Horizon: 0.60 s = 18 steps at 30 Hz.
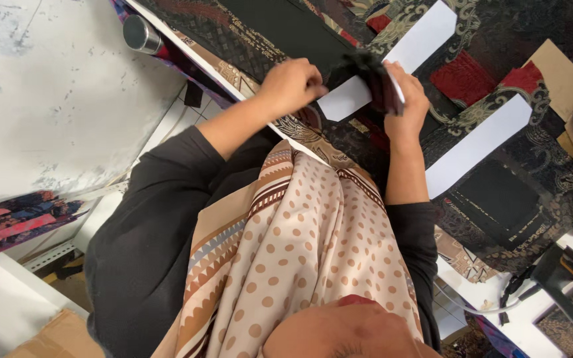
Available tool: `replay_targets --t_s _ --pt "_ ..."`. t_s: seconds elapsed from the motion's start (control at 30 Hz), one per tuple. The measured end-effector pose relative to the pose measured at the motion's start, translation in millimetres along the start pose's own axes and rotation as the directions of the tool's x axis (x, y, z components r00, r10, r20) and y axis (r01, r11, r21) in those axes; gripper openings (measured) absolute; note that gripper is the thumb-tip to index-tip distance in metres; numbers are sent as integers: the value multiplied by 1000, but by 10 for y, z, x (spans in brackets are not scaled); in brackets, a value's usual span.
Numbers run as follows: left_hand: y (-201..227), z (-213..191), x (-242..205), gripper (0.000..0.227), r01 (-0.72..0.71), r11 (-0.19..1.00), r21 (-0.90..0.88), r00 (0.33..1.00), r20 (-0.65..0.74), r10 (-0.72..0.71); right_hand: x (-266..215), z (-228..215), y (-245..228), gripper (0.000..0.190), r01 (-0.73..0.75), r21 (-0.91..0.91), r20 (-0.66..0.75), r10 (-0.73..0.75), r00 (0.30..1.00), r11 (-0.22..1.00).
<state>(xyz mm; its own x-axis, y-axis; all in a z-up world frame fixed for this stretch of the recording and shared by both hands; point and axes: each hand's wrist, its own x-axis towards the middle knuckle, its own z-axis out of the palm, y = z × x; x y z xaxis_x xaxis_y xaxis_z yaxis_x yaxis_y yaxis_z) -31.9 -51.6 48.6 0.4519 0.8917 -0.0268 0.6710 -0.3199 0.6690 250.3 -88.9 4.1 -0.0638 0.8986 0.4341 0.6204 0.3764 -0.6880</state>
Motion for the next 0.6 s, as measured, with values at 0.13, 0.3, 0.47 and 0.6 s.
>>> replay_targets --t_s 0.13,0.3,0.47,0.6 --pt "30 214 -259 38 -76 996 54 987 -139 83 12 -15 -36 34 -218 -50 24 220 975 975" --pt "50 269 -343 35 -98 995 24 970 -222 101 17 -7 1 33 -160 -52 21 161 987 986" --pt "15 256 -436 41 -109 993 43 961 -251 116 -5 33 48 28 -102 -4 2 102 995 995" --pt "-33 282 -469 26 -151 989 12 944 -295 147 16 39 68 30 -212 15 19 212 977 977"
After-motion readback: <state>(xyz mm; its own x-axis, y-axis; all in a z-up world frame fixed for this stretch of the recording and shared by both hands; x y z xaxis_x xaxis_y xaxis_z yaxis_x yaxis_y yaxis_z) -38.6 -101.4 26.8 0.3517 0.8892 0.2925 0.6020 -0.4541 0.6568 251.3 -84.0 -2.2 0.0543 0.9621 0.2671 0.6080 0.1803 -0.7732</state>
